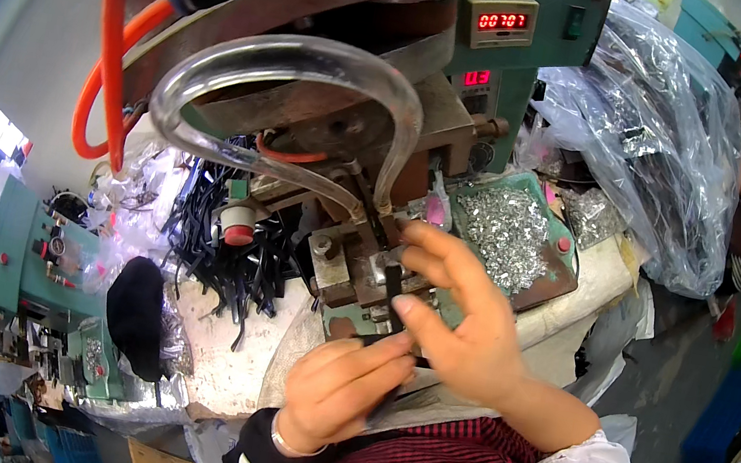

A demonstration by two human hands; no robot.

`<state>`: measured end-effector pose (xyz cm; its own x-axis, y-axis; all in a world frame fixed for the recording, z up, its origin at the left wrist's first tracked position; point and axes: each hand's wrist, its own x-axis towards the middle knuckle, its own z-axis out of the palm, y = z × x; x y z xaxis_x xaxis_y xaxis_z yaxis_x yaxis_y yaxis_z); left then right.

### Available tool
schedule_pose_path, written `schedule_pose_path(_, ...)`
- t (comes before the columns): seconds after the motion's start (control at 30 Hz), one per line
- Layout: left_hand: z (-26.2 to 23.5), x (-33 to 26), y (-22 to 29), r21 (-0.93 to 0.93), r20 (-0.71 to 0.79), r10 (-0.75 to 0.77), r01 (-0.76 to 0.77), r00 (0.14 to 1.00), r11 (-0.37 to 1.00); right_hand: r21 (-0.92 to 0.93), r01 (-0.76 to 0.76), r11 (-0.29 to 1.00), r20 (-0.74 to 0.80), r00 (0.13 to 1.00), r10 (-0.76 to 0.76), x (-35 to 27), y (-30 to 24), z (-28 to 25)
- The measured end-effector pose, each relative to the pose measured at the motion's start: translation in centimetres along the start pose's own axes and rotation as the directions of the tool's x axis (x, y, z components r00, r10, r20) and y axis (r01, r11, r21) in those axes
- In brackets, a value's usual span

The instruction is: The person repeatedly picks up black cable segments and small metallic components, inserts them into a press machine, and removes the assembled units. The process is continuous and repetitive, with finished pieces accumulating on the work surface.

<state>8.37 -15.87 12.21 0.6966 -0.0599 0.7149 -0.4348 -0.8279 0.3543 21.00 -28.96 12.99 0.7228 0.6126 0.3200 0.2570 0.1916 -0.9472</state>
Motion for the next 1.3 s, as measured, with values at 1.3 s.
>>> schedule_pose_path(1.3,-4.0,-5.8,-15.9,0.225,-0.414,-0.338,0.455,0.845,0.861,-0.346,-0.146,0.927,-0.507,0.861,-0.053,-3.0,10.7,-10.3)
